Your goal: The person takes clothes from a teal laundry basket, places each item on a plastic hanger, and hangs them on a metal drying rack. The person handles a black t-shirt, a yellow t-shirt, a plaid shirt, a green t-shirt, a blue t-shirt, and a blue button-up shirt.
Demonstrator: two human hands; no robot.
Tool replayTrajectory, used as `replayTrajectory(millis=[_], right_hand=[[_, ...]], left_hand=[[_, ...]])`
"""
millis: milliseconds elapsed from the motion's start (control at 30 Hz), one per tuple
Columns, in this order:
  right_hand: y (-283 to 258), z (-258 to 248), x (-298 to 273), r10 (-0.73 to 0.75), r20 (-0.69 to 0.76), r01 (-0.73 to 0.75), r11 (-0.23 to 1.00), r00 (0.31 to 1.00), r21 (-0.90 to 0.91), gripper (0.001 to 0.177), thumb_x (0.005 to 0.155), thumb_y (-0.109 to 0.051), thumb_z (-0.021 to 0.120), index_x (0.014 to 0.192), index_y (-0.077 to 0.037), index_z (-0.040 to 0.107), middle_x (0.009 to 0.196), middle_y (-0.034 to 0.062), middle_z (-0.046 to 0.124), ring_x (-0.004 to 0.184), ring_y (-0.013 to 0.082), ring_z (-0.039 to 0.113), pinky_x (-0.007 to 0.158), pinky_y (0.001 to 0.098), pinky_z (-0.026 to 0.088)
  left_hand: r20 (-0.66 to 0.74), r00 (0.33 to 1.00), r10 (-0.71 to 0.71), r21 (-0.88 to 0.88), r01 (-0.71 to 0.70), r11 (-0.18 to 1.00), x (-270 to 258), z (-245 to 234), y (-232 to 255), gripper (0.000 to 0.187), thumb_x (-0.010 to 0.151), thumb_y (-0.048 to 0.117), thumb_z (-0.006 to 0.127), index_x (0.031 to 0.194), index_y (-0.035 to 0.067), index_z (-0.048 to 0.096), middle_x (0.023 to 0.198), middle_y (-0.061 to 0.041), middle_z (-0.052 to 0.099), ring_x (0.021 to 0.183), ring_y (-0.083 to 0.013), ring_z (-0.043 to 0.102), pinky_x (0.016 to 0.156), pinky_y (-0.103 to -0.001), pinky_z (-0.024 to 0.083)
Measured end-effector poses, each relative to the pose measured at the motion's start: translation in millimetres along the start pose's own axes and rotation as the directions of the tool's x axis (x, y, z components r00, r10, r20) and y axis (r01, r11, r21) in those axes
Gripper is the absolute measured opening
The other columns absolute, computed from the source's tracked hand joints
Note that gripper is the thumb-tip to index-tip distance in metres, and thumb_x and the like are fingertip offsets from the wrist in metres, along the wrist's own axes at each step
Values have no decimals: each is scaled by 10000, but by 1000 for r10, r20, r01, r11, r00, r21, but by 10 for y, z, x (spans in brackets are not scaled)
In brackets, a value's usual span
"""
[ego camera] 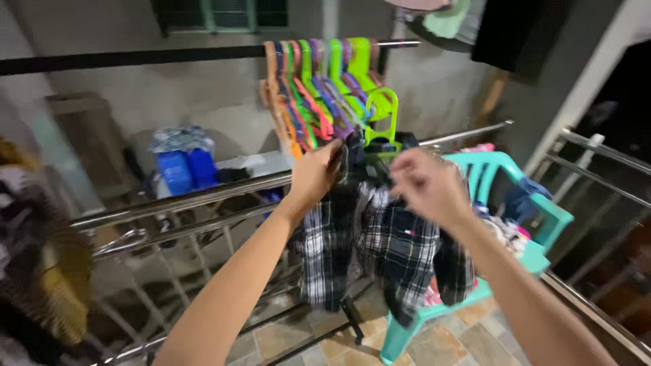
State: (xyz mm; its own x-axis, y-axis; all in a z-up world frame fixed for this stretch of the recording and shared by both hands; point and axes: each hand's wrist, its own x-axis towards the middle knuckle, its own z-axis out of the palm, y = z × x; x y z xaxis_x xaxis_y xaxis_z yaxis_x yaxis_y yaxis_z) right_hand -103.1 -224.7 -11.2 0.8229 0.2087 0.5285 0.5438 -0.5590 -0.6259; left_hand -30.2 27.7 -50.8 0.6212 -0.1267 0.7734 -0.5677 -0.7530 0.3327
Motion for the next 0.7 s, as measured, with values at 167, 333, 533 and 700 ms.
replayTrajectory(millis=[167, 333, 533, 700], right_hand=[[-97, -267, 372, -460, 148, 482, 853, 875, -200, 460, 936, -328, 711, 1222, 9, 581, 1034, 186, 726, 870, 289, 720, 744, 418, 544], [-169, 254, 594, -404, 312, 485, 838, 860, -250, 381, 964, -392, 693, 1105, -38, 676, 889, 237, 684, 773, 394, 640, 688, 458, 508], [-643, 720, 774, -383, 154, 409, 887, 911, -213, 399, 951, -402, 692, 1105, -34, 680, 779, 247, 629, 664, 421, 595, 641, 478, 480], [-1062, 1467, 1093, -433, 68, 433, 853, 899, -293, 399, 958, -404, 697, 1043, -14, 683, 794, 265, 651, 756, 465, 636, 673, 528, 493]], left_hand=[[25, 1000, 14, 79, -16, 997, -341, -671, 37, 327, 915, 227, 645, 1240, 184, 652, 970, -186, 730, 873, -437, 677, 710, -552, 522], [165, 984, -62, -218, 98, 971, -768, -1341, -352, 495, 903, 335, 751, 1331, 141, 596, 1118, -132, 788, 1018, -279, 783, 913, -408, 604], [484, 725, -490, -254, 652, 714, -2311, -1897, -1704, 815, 679, 448, 919, 1333, 104, 576, 1302, -74, 708, 1199, -239, 643, 1028, -395, 509], [331, 615, -715, 508, 522, 685, -3225, -2171, -2651, 683, 816, 469, 862, 1338, 115, 599, 1288, -194, 633, 1195, -362, 606, 985, -481, 489]])
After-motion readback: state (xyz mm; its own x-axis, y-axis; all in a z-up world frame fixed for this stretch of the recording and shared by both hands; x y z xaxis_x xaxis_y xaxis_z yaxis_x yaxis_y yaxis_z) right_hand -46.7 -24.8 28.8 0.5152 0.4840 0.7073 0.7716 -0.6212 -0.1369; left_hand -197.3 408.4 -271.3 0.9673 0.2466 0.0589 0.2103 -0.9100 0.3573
